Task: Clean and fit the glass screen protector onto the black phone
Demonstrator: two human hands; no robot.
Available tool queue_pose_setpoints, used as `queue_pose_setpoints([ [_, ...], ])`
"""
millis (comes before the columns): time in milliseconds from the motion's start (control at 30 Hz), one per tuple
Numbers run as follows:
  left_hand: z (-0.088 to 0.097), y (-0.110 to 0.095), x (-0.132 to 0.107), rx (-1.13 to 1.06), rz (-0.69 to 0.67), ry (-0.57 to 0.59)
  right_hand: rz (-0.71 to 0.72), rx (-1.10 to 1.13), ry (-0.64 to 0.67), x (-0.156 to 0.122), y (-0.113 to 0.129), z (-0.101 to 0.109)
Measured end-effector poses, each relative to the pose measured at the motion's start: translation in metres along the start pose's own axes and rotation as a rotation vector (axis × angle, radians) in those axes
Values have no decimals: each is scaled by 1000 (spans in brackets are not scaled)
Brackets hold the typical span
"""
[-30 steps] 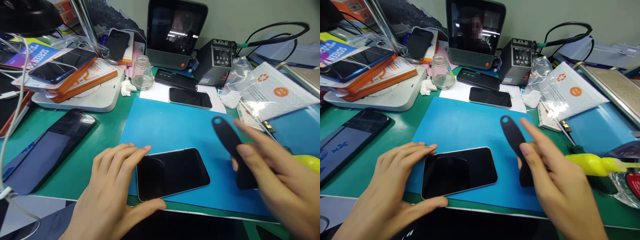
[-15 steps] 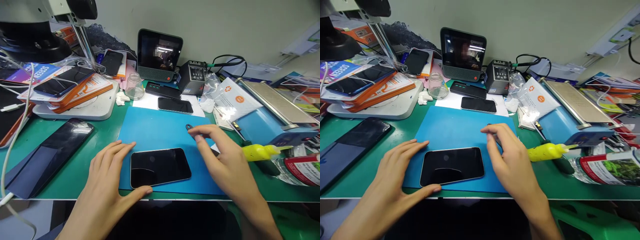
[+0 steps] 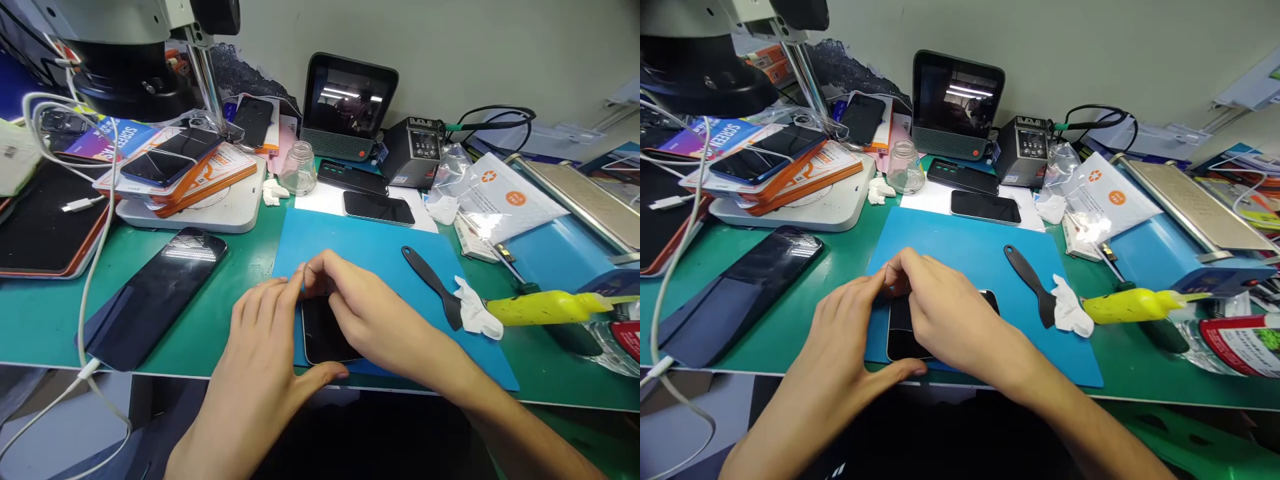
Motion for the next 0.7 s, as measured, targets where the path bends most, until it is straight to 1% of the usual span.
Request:
queue_pose_setpoints([
  [133,1,0,0,-31,30,3,1,14,25,4,-1,-1],
  [333,2,0,-2,-40,63,2,-21,-57,67,9,1,-2],
  [567,4,-1,0,-56,39,-5,-104,-134,116,17,5,-2],
  [700,5,-1,0,-73,40,-18,-164,-182,187,22,4,-2],
])
Point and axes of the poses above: each hand's wrist, its own x-axis towards the middle knuckle, its own z-axis out of the back of the hand, y = z × x, the point moved 8 cm from there along x, towards the middle knuckle, and after that the axes turned 2 degrees about y, right-handed, at the moved point
